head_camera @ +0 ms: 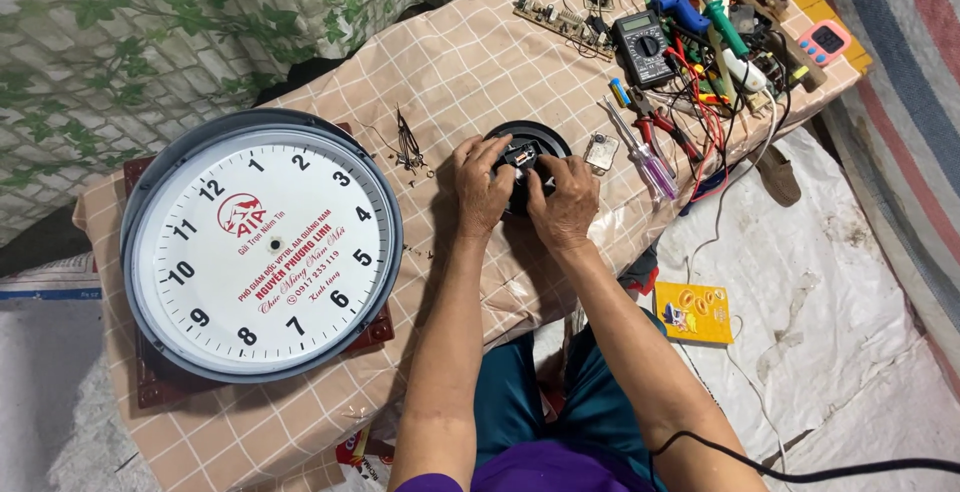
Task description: Repairing a wall clock by prying open and adjusting the internal movement mechanism using a screwdriver
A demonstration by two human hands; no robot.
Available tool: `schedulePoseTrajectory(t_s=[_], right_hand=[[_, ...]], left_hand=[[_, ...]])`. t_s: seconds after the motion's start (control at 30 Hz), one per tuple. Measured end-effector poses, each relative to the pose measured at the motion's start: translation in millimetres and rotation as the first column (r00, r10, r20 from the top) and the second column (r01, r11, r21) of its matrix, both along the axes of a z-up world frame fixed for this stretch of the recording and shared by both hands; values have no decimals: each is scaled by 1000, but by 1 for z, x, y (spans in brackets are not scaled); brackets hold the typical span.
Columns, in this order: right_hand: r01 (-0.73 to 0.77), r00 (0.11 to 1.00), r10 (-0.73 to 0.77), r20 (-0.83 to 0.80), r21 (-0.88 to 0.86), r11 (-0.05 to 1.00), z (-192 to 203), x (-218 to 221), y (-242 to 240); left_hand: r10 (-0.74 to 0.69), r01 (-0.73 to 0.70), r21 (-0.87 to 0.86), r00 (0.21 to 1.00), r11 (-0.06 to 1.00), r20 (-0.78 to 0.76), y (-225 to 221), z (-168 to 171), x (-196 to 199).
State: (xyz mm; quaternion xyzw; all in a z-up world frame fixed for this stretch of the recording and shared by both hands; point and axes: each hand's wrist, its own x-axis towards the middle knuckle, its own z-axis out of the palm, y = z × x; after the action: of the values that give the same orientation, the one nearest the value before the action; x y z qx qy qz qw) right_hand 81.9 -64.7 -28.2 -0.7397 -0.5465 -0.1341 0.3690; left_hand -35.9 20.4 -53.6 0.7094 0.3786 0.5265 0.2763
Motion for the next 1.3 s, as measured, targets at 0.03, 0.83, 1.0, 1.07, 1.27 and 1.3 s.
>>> schedulePoseTrajectory(t_s=[0.03,0.83,1.0,1.07,1.27,1.3], right_hand=[[-1,1000,1,-1,-1,1000,1,-1,1],[-28,997,29,-69,16,999,2,-5,-4],[-20,1000,20,-20,-3,1000,-4,0,-4],[-19,1000,19,-21,-4,1000,1,-1,-3],[-47,994,53,-97,57,997,2,-5,-3],[-51,993,57,-100,63,997,1,-5,-2]], left_hand=[[1,-1,-1,1000,1000,-1,-1,2,0],[22,-20,32,999,999,-47,-1,1,2],[4,-4,-6,1000,1000,-26,-2,3,1],[2,-3,-11,1000,1000,-19,-2,7,1],[-25,25,-84,1000,996,3,-2,8,-1],[-28,29,-97,1000,995,9,-1,8,-1]])
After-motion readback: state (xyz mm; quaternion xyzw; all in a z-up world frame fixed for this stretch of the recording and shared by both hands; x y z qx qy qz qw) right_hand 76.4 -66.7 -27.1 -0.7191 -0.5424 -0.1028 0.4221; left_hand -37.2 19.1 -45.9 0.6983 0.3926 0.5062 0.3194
